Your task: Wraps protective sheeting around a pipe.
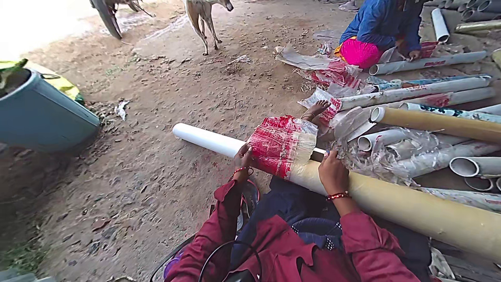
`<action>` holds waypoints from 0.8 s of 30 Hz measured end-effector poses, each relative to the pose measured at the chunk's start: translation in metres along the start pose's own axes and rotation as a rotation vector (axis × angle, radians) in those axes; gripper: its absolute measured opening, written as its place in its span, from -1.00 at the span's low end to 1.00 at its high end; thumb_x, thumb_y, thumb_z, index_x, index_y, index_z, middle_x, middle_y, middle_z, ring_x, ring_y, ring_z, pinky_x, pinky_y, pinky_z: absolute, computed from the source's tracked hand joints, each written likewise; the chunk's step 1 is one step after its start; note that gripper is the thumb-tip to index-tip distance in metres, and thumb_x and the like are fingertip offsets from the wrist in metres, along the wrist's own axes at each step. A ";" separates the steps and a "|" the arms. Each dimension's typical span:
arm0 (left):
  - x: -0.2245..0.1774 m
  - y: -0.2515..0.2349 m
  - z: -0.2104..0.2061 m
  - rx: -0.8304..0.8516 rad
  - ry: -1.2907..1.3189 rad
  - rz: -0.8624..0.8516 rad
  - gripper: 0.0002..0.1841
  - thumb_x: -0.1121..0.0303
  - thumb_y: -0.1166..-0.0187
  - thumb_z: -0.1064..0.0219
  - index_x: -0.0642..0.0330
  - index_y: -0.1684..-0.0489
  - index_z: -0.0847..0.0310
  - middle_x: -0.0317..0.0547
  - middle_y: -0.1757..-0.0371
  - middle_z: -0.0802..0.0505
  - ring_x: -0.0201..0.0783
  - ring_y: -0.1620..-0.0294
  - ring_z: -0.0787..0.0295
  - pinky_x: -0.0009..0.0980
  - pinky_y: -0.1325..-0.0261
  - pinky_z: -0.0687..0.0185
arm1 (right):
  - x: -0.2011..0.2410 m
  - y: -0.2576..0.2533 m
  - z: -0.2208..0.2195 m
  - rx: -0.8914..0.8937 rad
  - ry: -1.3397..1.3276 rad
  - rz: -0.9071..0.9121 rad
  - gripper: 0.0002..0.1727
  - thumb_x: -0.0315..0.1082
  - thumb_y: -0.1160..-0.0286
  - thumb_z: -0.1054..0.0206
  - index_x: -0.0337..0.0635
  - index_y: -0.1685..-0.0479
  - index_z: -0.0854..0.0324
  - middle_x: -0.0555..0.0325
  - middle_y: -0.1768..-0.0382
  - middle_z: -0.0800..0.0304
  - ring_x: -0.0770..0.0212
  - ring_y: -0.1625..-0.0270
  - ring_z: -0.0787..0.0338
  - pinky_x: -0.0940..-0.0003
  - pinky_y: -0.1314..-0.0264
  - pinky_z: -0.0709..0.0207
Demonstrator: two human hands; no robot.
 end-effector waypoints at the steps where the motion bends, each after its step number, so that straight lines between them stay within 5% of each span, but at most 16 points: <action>1: -0.003 0.007 0.002 -0.022 0.037 -0.011 -0.62 0.53 -0.77 -0.16 0.63 -0.45 -0.45 0.40 -0.35 -0.72 -0.14 -0.34 -0.70 -0.33 -0.48 -0.49 | 0.000 -0.001 -0.001 -0.011 -0.009 -0.002 -0.51 -0.24 -0.96 0.21 -0.43 -0.55 -0.34 -0.35 0.03 -0.85 -0.30 -0.17 -0.87 -0.15 -0.21 -0.61; 5: -0.006 0.017 0.008 -0.057 -0.099 -0.115 -0.76 0.50 -0.75 -0.17 0.61 0.01 -0.64 0.12 0.18 -0.83 -0.36 0.15 -0.73 -0.35 -0.14 -0.60 | -0.009 -0.003 -0.005 -0.209 -0.230 0.044 -0.55 -0.29 -0.92 0.12 -0.48 -0.46 -0.41 -0.39 0.12 -0.85 -0.38 -0.05 -0.88 -0.25 -0.09 -0.62; 8: -0.012 0.025 0.003 -0.093 -0.135 -0.201 -0.80 0.47 -0.70 -0.26 0.49 0.15 -0.73 -0.12 0.36 -0.84 -0.51 0.33 -0.72 -0.44 0.03 -0.63 | -0.021 -0.005 -0.006 -0.328 -0.320 0.068 -0.57 -0.32 -0.91 0.11 -0.52 -0.39 -0.45 -0.32 0.18 -0.86 -0.34 0.07 -0.89 -0.26 0.02 -0.62; 13: -0.038 0.051 -0.005 -0.147 -0.171 -0.462 -0.82 0.48 -0.58 -0.34 0.47 0.23 -0.81 -0.10 0.39 -0.88 -0.58 0.45 -0.70 -0.56 0.23 -0.63 | -0.017 -0.003 -0.002 -0.250 -0.188 0.033 -0.55 -0.29 -0.91 0.13 -0.49 -0.45 -0.41 -0.36 0.17 -0.87 -0.34 0.01 -0.91 -0.20 -0.04 -0.63; 19: -0.108 0.105 -0.033 0.035 -0.175 -0.858 -0.85 0.46 -0.43 -0.43 0.39 0.34 -0.88 -0.13 0.43 -0.87 -0.54 0.42 -0.75 -0.57 0.22 -0.68 | -0.014 0.000 0.002 -0.224 -0.251 0.006 -0.52 -0.25 -0.94 0.17 -0.47 -0.48 -0.40 -0.34 0.15 -0.87 -0.32 -0.02 -0.91 -0.18 -0.07 -0.64; 24: -0.149 0.151 -0.052 0.198 -0.123 -0.976 -0.85 0.48 -0.46 -0.44 0.40 0.27 -0.90 -0.12 0.41 -0.87 -0.61 0.37 -0.74 -0.72 0.17 -0.66 | -0.024 0.017 -0.008 -0.380 -0.368 0.070 -0.55 -0.27 -0.88 0.07 -0.50 -0.35 -0.49 -0.29 0.36 -0.85 -0.33 0.23 -0.92 -0.20 0.21 -0.67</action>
Point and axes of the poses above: each hand's wrist, its own y-axis away from the middle knuckle, its own z-axis out of the back of the hand, x = y × z, the point moved 1 cm from there along -y, towards the middle knuckle
